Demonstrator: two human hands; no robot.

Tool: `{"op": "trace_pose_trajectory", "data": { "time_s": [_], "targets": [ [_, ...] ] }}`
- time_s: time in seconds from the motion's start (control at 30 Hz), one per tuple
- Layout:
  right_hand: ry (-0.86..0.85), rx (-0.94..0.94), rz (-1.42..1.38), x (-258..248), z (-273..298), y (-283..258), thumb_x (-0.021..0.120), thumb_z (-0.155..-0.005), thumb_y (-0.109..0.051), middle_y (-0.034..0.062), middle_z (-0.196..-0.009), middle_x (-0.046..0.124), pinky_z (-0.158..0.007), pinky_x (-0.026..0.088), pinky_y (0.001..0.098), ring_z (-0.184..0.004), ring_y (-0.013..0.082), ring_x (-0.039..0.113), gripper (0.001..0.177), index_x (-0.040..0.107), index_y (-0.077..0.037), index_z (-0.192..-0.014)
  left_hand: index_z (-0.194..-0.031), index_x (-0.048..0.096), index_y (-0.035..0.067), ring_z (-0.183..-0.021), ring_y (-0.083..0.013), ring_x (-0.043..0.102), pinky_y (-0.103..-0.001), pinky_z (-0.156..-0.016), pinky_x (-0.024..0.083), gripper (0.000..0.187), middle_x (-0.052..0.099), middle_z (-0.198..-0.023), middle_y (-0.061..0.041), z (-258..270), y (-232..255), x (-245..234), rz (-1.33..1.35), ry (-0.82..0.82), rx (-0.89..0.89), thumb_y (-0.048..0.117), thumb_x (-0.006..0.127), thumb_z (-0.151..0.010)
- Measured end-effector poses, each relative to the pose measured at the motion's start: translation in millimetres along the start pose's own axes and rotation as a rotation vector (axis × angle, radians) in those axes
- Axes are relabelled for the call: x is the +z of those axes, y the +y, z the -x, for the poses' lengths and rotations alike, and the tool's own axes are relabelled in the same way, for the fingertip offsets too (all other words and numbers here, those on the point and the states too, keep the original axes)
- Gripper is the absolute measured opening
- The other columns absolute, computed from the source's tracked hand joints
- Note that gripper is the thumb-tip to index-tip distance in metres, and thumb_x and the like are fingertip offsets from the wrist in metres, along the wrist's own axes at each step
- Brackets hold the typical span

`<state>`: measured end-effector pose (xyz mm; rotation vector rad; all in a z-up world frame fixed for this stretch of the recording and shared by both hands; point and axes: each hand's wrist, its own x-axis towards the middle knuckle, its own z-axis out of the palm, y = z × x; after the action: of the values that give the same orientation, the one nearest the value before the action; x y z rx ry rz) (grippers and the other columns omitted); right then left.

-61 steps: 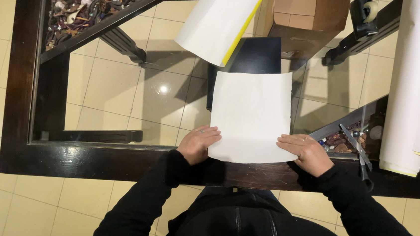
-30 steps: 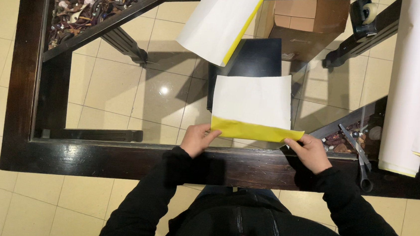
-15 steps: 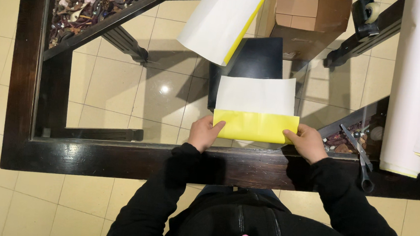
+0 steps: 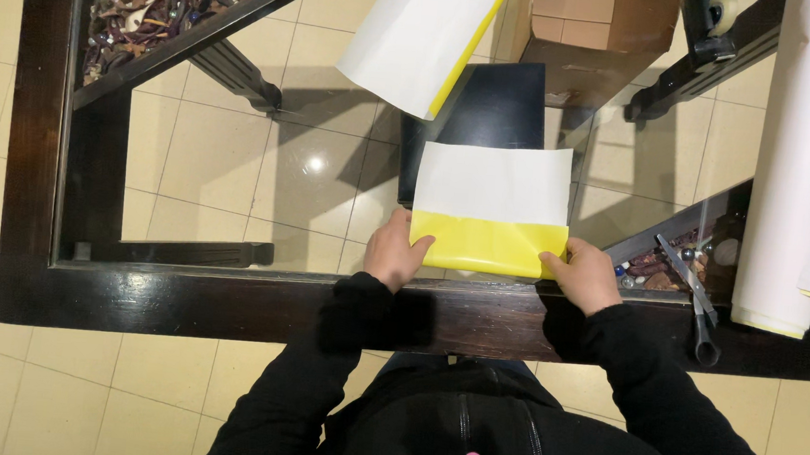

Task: The person uses scissors to cut a large sheet of white and yellow sticker paper into smaller rectangular pieces on a glass-topped table, then applies small pieces of clear tape to one of the sheets using a tape dispenser.

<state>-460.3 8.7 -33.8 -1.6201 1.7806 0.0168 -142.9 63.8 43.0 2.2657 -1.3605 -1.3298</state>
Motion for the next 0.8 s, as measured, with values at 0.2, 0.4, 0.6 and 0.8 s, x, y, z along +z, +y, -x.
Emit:
{"op": "trace_pose_trajectory", "data": {
  "time_s": [0.2,0.4,0.6,0.8],
  "targets": [
    [-0.010,-0.013,-0.001,-10.6,8.2,-15.3,0.076,-0.090,-0.041,0.0209,-0.093,0.078,-0.083,0.057,0.0488,-0.103,0.0425,0.072,0.045,0.078,-0.002,-0.112,-0.156,0.025,-0.002,-0.145,-0.0439,0.043,-0.055,-0.116,0.036,0.082,0.040,-0.156,-0.030,-5.9,-13.4,19.0,-0.019,0.128,0.159,0.031,0.068,-0.094],
    [-0.006,-0.002,0.017,-5.9,2.5,-9.1,0.076,-0.090,-0.043,0.0178,-0.094,0.078,-0.084,0.058,0.0466,-0.102,0.0394,0.073,0.045,0.079,-0.004,-0.111,-0.145,0.046,-0.010,-0.142,-0.0500,0.040,-0.062,-0.108,0.043,0.067,0.037,-0.151,-0.032,7.2,-3.1,34.1,-0.211,0.334,0.421,0.026,0.071,-0.094],
    [0.021,-0.018,-0.034,-5.3,3.5,-6.1,0.077,-0.089,-0.039,0.0181,-0.085,0.076,-0.080,0.057,0.0459,-0.095,0.0395,0.074,0.041,0.079,-0.002,-0.105,-0.146,0.046,-0.005,-0.149,-0.0485,0.028,-0.068,-0.119,0.021,0.077,0.039,-0.151,-0.032,1.4,7.1,42.6,-0.496,0.327,0.601,0.046,0.069,-0.094],
    [0.053,-0.020,-0.076,-7.2,15.8,-12.7,0.078,-0.088,-0.037,0.0195,-0.083,0.075,-0.078,0.057,0.0480,-0.093,0.0410,0.073,0.039,0.078,-0.001,-0.104,-0.149,0.047,0.008,-0.148,-0.0413,0.032,-0.065,-0.121,0.023,0.070,0.044,-0.151,-0.022,20.0,24.3,66.7,-0.807,0.226,0.861,0.047,0.066,-0.094]
  ]
}}
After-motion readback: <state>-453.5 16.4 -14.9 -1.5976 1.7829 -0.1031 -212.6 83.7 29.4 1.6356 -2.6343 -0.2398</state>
